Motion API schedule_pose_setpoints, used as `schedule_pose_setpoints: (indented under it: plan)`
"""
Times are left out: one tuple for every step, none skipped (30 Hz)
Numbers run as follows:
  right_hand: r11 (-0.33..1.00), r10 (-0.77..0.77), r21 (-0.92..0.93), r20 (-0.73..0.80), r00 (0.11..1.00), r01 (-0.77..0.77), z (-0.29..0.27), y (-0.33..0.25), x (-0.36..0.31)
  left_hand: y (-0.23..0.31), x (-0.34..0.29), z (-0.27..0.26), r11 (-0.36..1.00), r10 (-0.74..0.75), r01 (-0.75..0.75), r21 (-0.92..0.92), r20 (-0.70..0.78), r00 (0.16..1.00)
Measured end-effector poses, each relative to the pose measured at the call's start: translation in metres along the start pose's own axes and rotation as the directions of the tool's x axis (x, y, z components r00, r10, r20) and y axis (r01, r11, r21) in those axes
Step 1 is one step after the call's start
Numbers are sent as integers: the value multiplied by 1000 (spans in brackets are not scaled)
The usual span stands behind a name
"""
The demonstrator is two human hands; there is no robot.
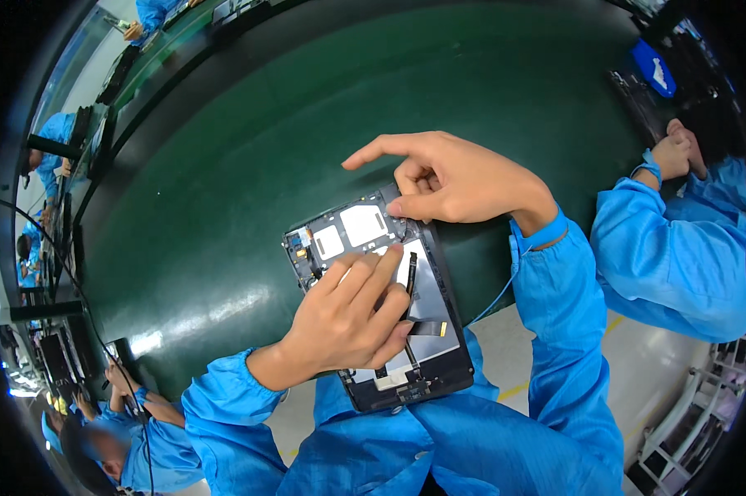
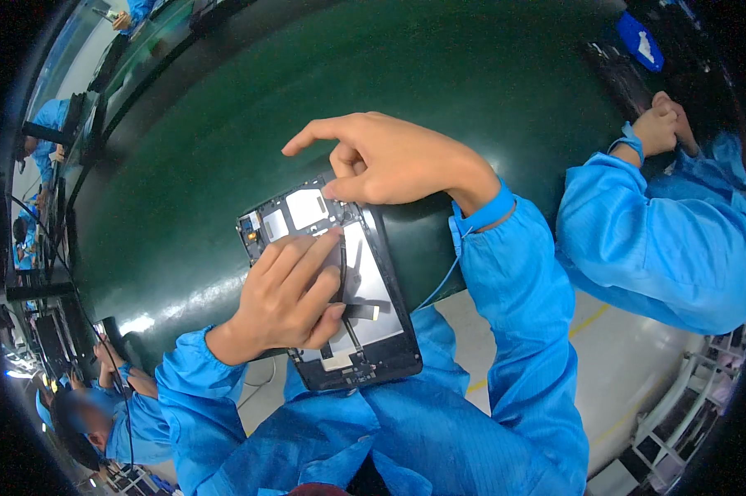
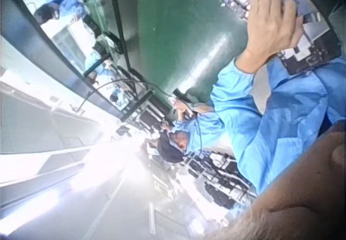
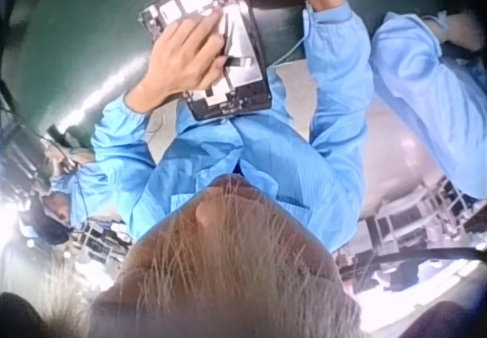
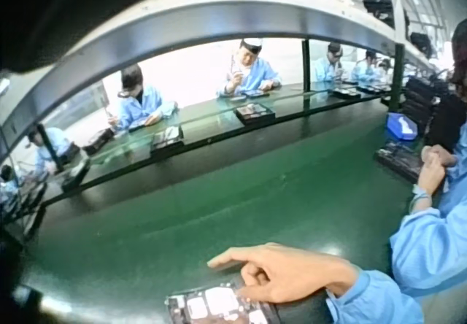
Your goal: The person takes tablet casings from a conveyor belt, routes wires, attaches tape, and connects internal components by hand, then places the assembled casings back onto the conveyor belt.
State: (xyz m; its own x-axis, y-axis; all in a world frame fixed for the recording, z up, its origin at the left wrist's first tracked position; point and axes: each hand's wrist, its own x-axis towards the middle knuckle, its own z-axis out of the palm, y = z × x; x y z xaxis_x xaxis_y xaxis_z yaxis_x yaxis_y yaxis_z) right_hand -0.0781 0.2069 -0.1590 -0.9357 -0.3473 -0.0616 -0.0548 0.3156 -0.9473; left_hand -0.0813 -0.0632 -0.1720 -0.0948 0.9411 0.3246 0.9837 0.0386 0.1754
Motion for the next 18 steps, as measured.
schedule_pose_setpoints:
  plan:
    - [1000, 15, 7, -24, 1000, -14, 1, -1, 1, 0, 1, -1, 1000, -10, 10, 7, 15, 1000]
    - [1000, 14, 9, -19, 1000, -14, 2, 0, 4, 0, 2, -3, 1000, -20, 20, 16, 31, 999]
    - [1000, -6, 24, -30, 1000, 6, 3, 2, 4, 0, 3, -3, 1000, -20, 20, 13, 30, 999]
    - [999, -26, 37, -40, 999, 27, 3, 4, 5, 0, 4, -4, 1000, -5, 5, 18, 31, 1000]
    - [999, -23, 37, -40, 999, 25, 5, 7, 6, 0, 4, -4, 1000, 9, -10, 24, 31, 999]
    - [997, -55, 49, -63, 996, 58, 7, 10, 8, 0, 4, -3, 1000, 8, -8, 23, 31, 999]
    - [994, -86, 59, -88, 992, 91, 9, 12, 9, 0, 4, -3, 1000, 3, -3, -2, 32, 999]
    - [994, -84, 59, -87, 993, 90, 11, 12, 11, -1, 5, -2, 1000, -2, 3, -28, 33, 999]
    - [994, -88, 50, -106, 990, 94, 13, 12, 12, -1, 5, -2, 1000, -3, 4, -29, 33, 999]
    - [994, -92, 41, -125, 988, 98, 15, 12, 13, -2, 5, -2, 997, -8, 10, -71, 33, 999]
    - [995, -90, 42, -125, 988, 96, 16, 12, 14, -3, 6, -2, 993, -12, 16, -114, 33, 999]
    - [994, -101, 20, -135, 986, 105, 18, 12, 16, -5, 4, 0, 993, -14, 18, -114, 33, 999]
    - [994, -112, -2, -145, 983, 113, 19, 12, 17, -7, 2, 3, 987, -22, 25, -161, 20, 1000]
    - [994, -111, -1, -143, 983, 112, 19, 12, 18, -9, 1, 5, 977, -30, 31, -209, 8, 1000]
    - [995, -104, -17, -150, 983, 103, 20, 11, 18, -10, 1, 6, 977, -33, 33, -209, 7, 999]
    - [995, -97, -32, -156, 983, 93, 21, 10, 19, -10, 1, 6, 974, -37, 36, -223, 0, 999]
    - [995, -97, -32, -153, 983, 93, 22, 11, 19, -10, 1, 6, 971, -42, 39, -237, -7, 999]
    - [995, -102, -23, -163, 981, 99, 23, 12, 19, -9, 1, 6, 971, -43, 40, -238, -8, 999]
